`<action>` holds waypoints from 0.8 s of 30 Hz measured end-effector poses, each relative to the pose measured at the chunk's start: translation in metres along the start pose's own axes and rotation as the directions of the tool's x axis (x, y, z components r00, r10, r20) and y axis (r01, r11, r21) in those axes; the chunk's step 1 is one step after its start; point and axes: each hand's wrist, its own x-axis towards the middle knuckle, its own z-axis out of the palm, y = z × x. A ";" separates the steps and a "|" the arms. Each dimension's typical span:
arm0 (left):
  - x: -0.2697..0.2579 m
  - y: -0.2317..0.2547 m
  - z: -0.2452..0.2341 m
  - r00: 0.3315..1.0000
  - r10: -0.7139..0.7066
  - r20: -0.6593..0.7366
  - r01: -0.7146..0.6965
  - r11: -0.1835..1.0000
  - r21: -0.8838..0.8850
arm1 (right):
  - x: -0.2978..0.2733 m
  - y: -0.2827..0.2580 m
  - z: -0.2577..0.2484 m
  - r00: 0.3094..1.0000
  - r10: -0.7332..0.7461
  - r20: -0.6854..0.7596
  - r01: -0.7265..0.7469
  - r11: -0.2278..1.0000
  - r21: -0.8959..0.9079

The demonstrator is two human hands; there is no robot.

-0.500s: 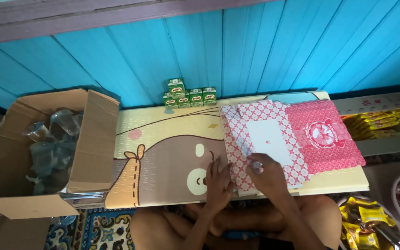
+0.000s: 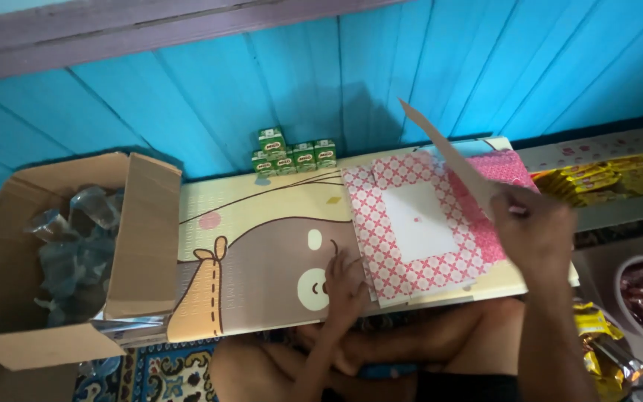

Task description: Folding cardboard box flaps and applying small stickers to assemble packaging.

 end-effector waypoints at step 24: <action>-0.044 0.028 -0.068 0.852 -0.501 0.150 0.415 0.474 -0.776 | 0.037 -0.146 -0.085 0.888 0.178 0.424 -0.395 0.767 0.505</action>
